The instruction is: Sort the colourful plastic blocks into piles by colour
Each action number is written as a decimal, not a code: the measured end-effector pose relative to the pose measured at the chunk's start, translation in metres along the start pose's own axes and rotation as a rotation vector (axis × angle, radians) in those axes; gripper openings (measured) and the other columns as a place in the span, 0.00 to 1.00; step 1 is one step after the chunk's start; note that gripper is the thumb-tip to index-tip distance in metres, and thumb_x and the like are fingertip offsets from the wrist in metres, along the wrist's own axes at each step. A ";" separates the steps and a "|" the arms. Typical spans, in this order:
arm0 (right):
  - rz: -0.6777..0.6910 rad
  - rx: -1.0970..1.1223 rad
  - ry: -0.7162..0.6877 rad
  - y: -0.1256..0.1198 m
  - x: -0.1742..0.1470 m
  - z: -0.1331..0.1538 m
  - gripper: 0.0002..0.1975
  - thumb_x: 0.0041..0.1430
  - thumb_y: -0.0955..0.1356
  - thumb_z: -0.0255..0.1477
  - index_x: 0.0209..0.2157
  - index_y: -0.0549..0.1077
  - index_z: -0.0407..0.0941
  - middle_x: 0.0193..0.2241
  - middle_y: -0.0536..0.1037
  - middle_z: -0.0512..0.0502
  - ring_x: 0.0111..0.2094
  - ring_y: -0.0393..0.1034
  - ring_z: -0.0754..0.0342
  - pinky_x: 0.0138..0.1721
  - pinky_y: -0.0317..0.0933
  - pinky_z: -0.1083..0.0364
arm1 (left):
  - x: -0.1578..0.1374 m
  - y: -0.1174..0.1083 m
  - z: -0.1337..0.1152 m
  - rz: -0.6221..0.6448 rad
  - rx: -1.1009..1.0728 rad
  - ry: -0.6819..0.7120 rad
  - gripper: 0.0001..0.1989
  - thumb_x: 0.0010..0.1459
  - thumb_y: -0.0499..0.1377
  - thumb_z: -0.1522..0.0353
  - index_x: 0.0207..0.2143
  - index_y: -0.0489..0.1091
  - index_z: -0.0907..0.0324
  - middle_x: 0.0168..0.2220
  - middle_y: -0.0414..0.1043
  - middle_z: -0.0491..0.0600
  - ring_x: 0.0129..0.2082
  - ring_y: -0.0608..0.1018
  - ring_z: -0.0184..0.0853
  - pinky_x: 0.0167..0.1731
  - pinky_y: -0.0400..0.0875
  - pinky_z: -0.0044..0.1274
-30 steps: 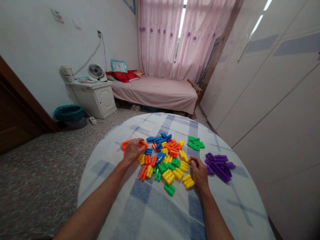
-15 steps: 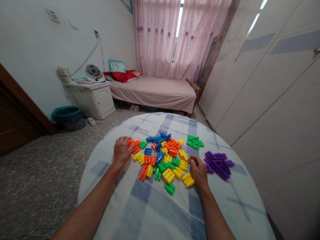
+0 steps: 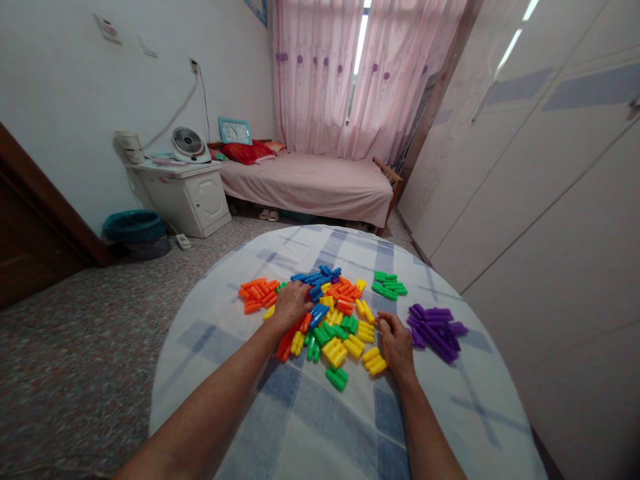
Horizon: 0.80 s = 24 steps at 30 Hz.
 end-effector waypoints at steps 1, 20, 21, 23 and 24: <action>0.001 0.003 -0.002 0.000 0.000 0.000 0.20 0.52 0.60 0.40 0.39 0.74 0.42 0.36 0.78 0.41 0.39 0.72 0.46 0.42 0.63 0.49 | 0.001 0.001 0.000 0.001 0.019 -0.003 0.18 0.51 0.60 0.64 0.45 0.71 0.55 0.44 0.71 0.52 0.45 0.71 0.41 0.43 0.65 0.29; 0.009 0.001 -0.018 0.001 0.001 -0.006 0.20 0.52 0.60 0.40 0.40 0.74 0.43 0.37 0.79 0.41 0.39 0.72 0.46 0.42 0.63 0.49 | 0.005 0.000 0.003 -0.052 0.097 -0.014 0.10 0.52 0.56 0.68 0.38 0.71 0.58 0.37 0.71 0.52 0.41 0.72 0.40 0.39 0.65 0.28; 0.009 -0.001 -0.020 0.001 0.001 -0.007 0.20 0.52 0.60 0.39 0.40 0.74 0.43 0.37 0.79 0.41 0.40 0.72 0.46 0.42 0.63 0.49 | 0.004 -0.002 0.004 -0.065 0.094 -0.016 0.10 0.52 0.56 0.67 0.38 0.71 0.58 0.37 0.71 0.52 0.40 0.72 0.40 0.39 0.65 0.28; 0.009 -0.003 -0.019 0.001 0.001 -0.007 0.20 0.52 0.60 0.39 0.40 0.74 0.43 0.37 0.79 0.41 0.39 0.72 0.46 0.43 0.63 0.49 | 0.002 -0.006 0.007 -0.082 0.082 -0.025 0.10 0.51 0.57 0.65 0.37 0.70 0.57 0.37 0.72 0.51 0.40 0.72 0.40 0.40 0.65 0.28; 0.007 -0.003 -0.019 0.001 0.001 -0.006 0.20 0.52 0.60 0.39 0.40 0.74 0.43 0.37 0.79 0.41 0.39 0.72 0.46 0.43 0.63 0.49 | 0.000 -0.009 0.009 -0.086 0.074 -0.029 0.10 0.51 0.58 0.64 0.37 0.70 0.57 0.36 0.72 0.51 0.40 0.72 0.39 0.40 0.65 0.27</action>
Point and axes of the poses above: each hand's wrist, its own x-axis towards the middle knuckle, its own y-axis out of the palm, z = x × y, the point moved 1 cm from there along x, towards the middle knuckle
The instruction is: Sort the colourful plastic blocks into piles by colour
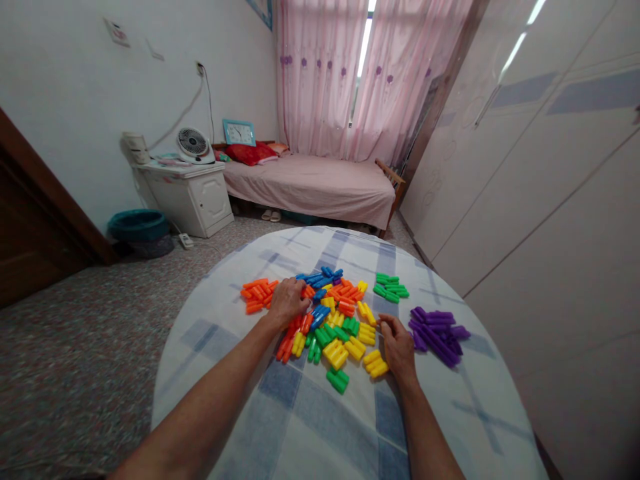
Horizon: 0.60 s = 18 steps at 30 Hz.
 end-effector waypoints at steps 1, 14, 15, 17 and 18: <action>-0.004 0.000 0.001 0.000 0.000 0.000 0.20 0.52 0.60 0.40 0.40 0.74 0.43 0.37 0.79 0.41 0.39 0.72 0.46 0.43 0.63 0.49 | -0.001 -0.003 0.003 -0.005 -0.007 -0.003 0.10 0.51 0.58 0.64 0.36 0.70 0.56 0.36 0.72 0.50 0.40 0.72 0.39 0.40 0.65 0.27; -0.014 0.032 0.007 0.000 -0.001 0.005 0.20 0.52 0.61 0.40 0.39 0.74 0.43 0.36 0.79 0.41 0.38 0.72 0.47 0.41 0.64 0.49 | -0.027 -0.035 0.086 -0.342 0.023 -0.288 0.12 0.53 0.54 0.62 0.37 0.70 0.57 0.37 0.73 0.51 0.39 0.73 0.40 0.40 0.66 0.28; -0.014 0.029 0.008 0.000 -0.001 0.004 0.20 0.52 0.61 0.41 0.39 0.73 0.43 0.36 0.79 0.41 0.38 0.72 0.46 0.41 0.64 0.49 | -0.028 -0.034 0.090 -0.348 0.018 -0.319 0.12 0.53 0.53 0.61 0.37 0.70 0.57 0.37 0.73 0.51 0.39 0.73 0.40 0.40 0.66 0.28; -0.011 0.019 0.005 0.000 -0.001 0.004 0.20 0.52 0.61 0.40 0.39 0.73 0.43 0.36 0.79 0.41 0.39 0.72 0.46 0.42 0.63 0.49 | -0.030 -0.031 0.094 -0.333 0.012 -0.370 0.13 0.53 0.53 0.61 0.37 0.70 0.57 0.38 0.73 0.51 0.40 0.73 0.41 0.40 0.67 0.28; -0.009 0.013 0.004 0.000 -0.001 0.003 0.20 0.52 0.61 0.40 0.39 0.73 0.43 0.36 0.79 0.41 0.39 0.72 0.46 0.42 0.63 0.49 | -0.030 -0.029 0.095 -0.317 0.011 -0.389 0.14 0.54 0.52 0.61 0.38 0.70 0.57 0.38 0.72 0.52 0.40 0.73 0.41 0.40 0.67 0.29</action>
Point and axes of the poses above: each hand's wrist, its own x-axis towards the middle knuckle, its own y-axis out of the palm, z = x × y, the point moved 1 cm from there along x, towards the middle knuckle
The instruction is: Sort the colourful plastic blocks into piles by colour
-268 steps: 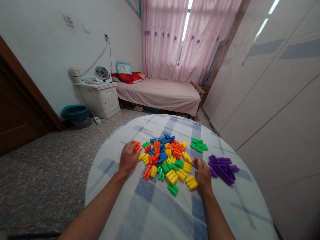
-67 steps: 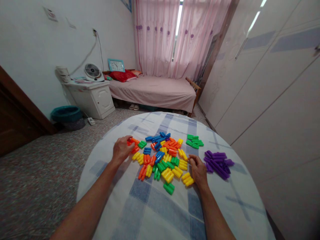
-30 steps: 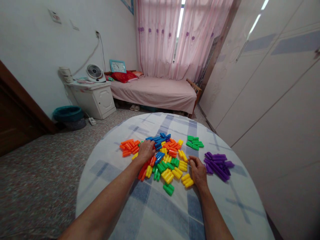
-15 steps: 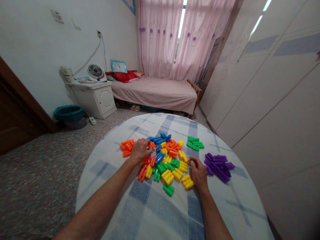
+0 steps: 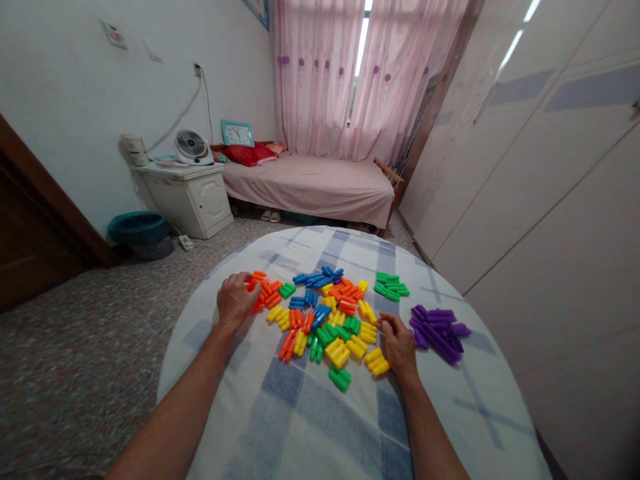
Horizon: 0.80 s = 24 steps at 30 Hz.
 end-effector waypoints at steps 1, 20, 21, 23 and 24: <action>0.004 -0.006 -0.001 0.000 0.000 0.000 0.20 0.52 0.61 0.40 0.39 0.73 0.43 0.36 0.78 0.41 0.39 0.72 0.46 0.42 0.63 0.49 | -0.001 0.002 0.001 0.017 0.007 -0.015 0.14 0.54 0.52 0.61 0.39 0.70 0.57 0.39 0.72 0.52 0.40 0.73 0.41 0.41 0.67 0.28; 0.020 0.004 0.009 0.001 0.001 -0.003 0.20 0.52 0.60 0.40 0.40 0.73 0.42 0.37 0.78 0.40 0.39 0.72 0.46 0.42 0.63 0.49 | -0.003 0.027 -0.052 0.263 0.039 0.423 0.16 0.55 0.54 0.63 0.45 0.71 0.57 0.48 0.72 0.53 0.56 0.64 0.46 0.54 0.56 0.37; 0.020 0.003 0.007 0.001 0.001 -0.004 0.20 0.52 0.60 0.40 0.40 0.73 0.42 0.37 0.78 0.40 0.39 0.72 0.46 0.42 0.63 0.49 | -0.002 0.029 -0.056 0.295 0.061 0.419 0.17 0.55 0.55 0.63 0.46 0.71 0.56 0.48 0.72 0.54 0.56 0.64 0.47 0.54 0.56 0.38; 0.023 -0.003 0.004 0.001 0.001 -0.004 0.20 0.52 0.60 0.40 0.40 0.73 0.42 0.38 0.78 0.40 0.40 0.72 0.46 0.43 0.62 0.49 | -0.001 0.033 -0.061 0.335 0.100 0.390 0.17 0.55 0.54 0.63 0.46 0.71 0.57 0.47 0.72 0.55 0.55 0.65 0.47 0.52 0.57 0.40; 0.024 -0.004 0.003 0.001 0.001 -0.004 0.20 0.53 0.60 0.40 0.40 0.73 0.42 0.38 0.78 0.40 0.40 0.72 0.46 0.43 0.62 0.49 | 0.000 0.035 -0.063 0.347 0.117 0.372 0.17 0.55 0.54 0.63 0.46 0.70 0.57 0.46 0.73 0.55 0.54 0.66 0.47 0.52 0.58 0.40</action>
Point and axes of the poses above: each hand's wrist, its own x-axis towards the middle knuckle, its own y-axis out of the palm, z = x × y, the point moved 1 cm from there along x, towards the middle knuckle
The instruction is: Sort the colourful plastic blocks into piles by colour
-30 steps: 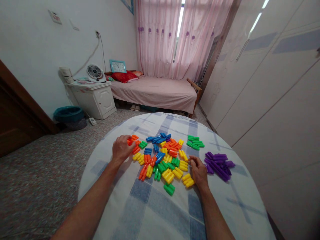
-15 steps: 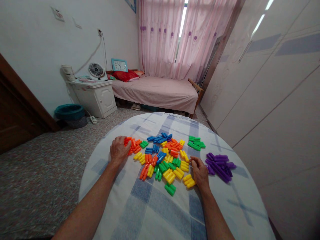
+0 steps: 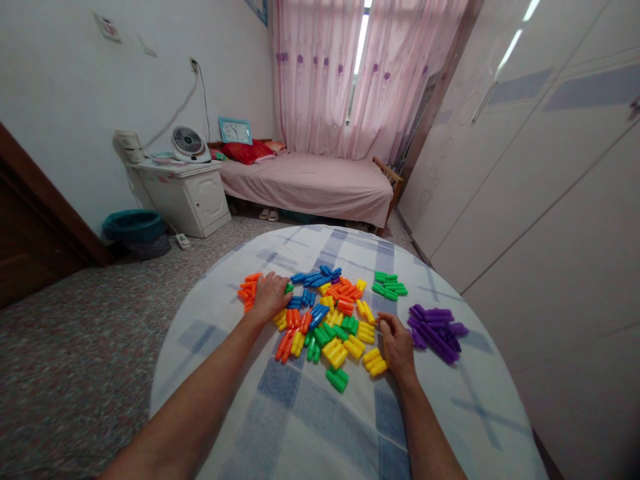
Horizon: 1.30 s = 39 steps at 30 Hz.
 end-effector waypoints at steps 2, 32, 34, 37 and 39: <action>0.004 0.005 0.007 0.000 0.000 0.000 0.20 0.53 0.60 0.40 0.40 0.73 0.43 0.38 0.78 0.40 0.40 0.72 0.46 0.43 0.62 0.49 | 0.003 0.002 -0.001 0.020 0.017 -0.032 0.18 0.55 0.54 0.63 0.47 0.70 0.57 0.45 0.73 0.56 0.53 0.66 0.48 0.51 0.57 0.41; 0.001 -0.003 0.005 -0.001 -0.001 0.000 0.19 0.53 0.61 0.39 0.40 0.73 0.43 0.37 0.78 0.41 0.39 0.72 0.46 0.42 0.63 0.49 | 0.020 -0.009 0.000 -0.138 -0.276 -0.058 0.17 0.53 0.58 0.67 0.46 0.70 0.59 0.44 0.71 0.51 0.43 0.74 0.37 0.43 0.68 0.25; 0.003 -0.008 0.010 -0.001 -0.001 0.001 0.19 0.53 0.61 0.39 0.40 0.73 0.43 0.37 0.78 0.41 0.39 0.72 0.46 0.42 0.62 0.49 | 0.032 -0.006 0.002 -0.098 -0.277 -0.132 0.17 0.52 0.58 0.67 0.46 0.71 0.59 0.43 0.72 0.52 0.43 0.74 0.38 0.42 0.68 0.25; 0.009 -0.001 0.017 -0.001 -0.001 0.001 0.19 0.53 0.60 0.39 0.40 0.73 0.43 0.37 0.78 0.42 0.39 0.72 0.47 0.42 0.63 0.49 | 0.051 -0.002 0.004 -0.085 -0.302 -0.204 0.18 0.52 0.58 0.67 0.46 0.71 0.60 0.44 0.72 0.54 0.43 0.75 0.40 0.43 0.69 0.27; 0.009 0.004 0.019 -0.001 -0.001 0.000 0.19 0.53 0.61 0.39 0.40 0.73 0.43 0.37 0.78 0.41 0.39 0.72 0.47 0.42 0.63 0.50 | 0.063 0.000 0.006 -0.100 -0.320 -0.216 0.19 0.51 0.58 0.68 0.47 0.70 0.62 0.46 0.71 0.56 0.45 0.74 0.41 0.45 0.68 0.27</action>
Point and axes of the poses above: each hand's wrist, its own x-axis towards the middle knuckle, its own y-axis out of the palm, z = x × y, the point moved 1 cm from there along x, towards the middle knuckle
